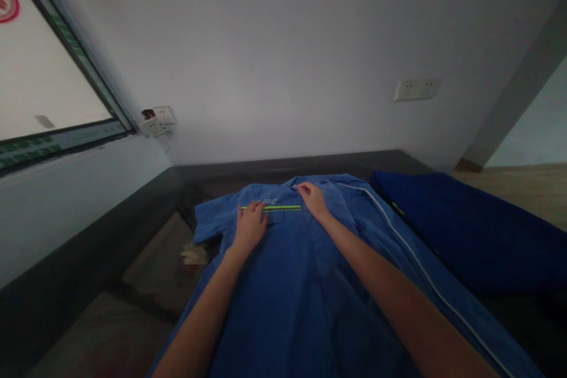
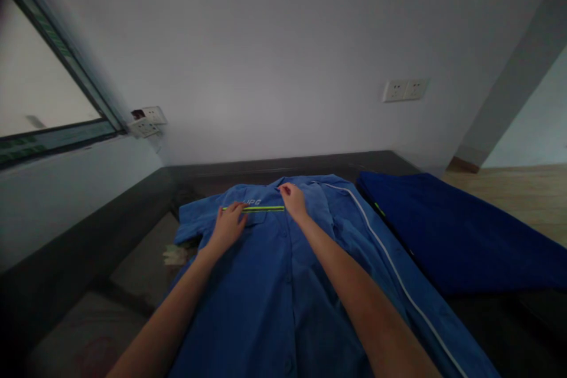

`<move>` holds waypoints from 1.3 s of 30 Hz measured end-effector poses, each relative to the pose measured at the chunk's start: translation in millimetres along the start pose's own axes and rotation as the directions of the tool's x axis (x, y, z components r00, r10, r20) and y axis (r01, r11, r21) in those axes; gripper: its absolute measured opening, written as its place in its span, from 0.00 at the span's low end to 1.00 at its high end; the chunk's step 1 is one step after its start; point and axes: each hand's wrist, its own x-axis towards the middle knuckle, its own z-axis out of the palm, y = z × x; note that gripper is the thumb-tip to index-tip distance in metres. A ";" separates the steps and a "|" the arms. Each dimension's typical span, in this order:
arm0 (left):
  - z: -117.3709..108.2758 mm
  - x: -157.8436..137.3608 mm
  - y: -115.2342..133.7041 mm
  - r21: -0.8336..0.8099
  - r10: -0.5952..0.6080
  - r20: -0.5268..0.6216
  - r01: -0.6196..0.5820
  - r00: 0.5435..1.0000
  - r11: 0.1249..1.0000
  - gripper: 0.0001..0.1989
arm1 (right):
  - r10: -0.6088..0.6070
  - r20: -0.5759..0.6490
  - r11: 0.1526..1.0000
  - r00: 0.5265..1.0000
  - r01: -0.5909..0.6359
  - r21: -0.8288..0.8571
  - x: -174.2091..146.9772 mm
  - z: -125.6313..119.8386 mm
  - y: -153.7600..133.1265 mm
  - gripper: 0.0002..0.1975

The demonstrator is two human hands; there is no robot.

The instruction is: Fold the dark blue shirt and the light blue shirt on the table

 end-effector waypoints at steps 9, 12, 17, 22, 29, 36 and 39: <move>38.1 -22.5 35.0 -0.091 0.187 0.102 -0.178 0.977 0.980 0.22 | 0.164 0.076 0.982 0.984 -0.155 -0.109 65.7 36.4 4.4 0.10; 36.6 -22.1 33.6 -0.068 0.182 0.102 -0.175 0.978 0.982 0.21 | 0.281 0.119 0.958 0.952 -0.271 -0.087 76.9 51.4 4.9 0.09; 36.1 -23.6 36.1 -0.031 0.179 0.035 -0.178 0.983 0.984 0.20 | 0.410 0.339 0.896 0.847 -0.443 0.024 95.7 58.1 1.1 0.14; 35.5 -23.5 36.2 -0.031 0.174 0.037 -0.173 0.984 0.984 0.20 | 0.350 0.612 0.811 0.709 -0.556 0.181 103.2 54.4 -9.4 0.11; 30.4 -24.2 37.6 -0.031 0.171 0.049 -0.169 0.984 0.985 0.20 | 0.343 0.436 0.733 0.832 -0.527 0.429 117.9 56.7 -19.7 0.24; 33.5 -24.2 36.5 -0.024 0.178 0.033 -0.177 0.984 0.984 0.20 | 0.434 0.206 0.819 0.877 -0.480 0.315 139.5 64.9 -24.5 0.19; 34.3 -24.0 36.3 -0.033 0.176 0.028 -0.175 0.984 0.984 0.20 | 0.432 0.145 0.871 0.890 -0.454 0.189 146.8 62.4 -25.5 0.12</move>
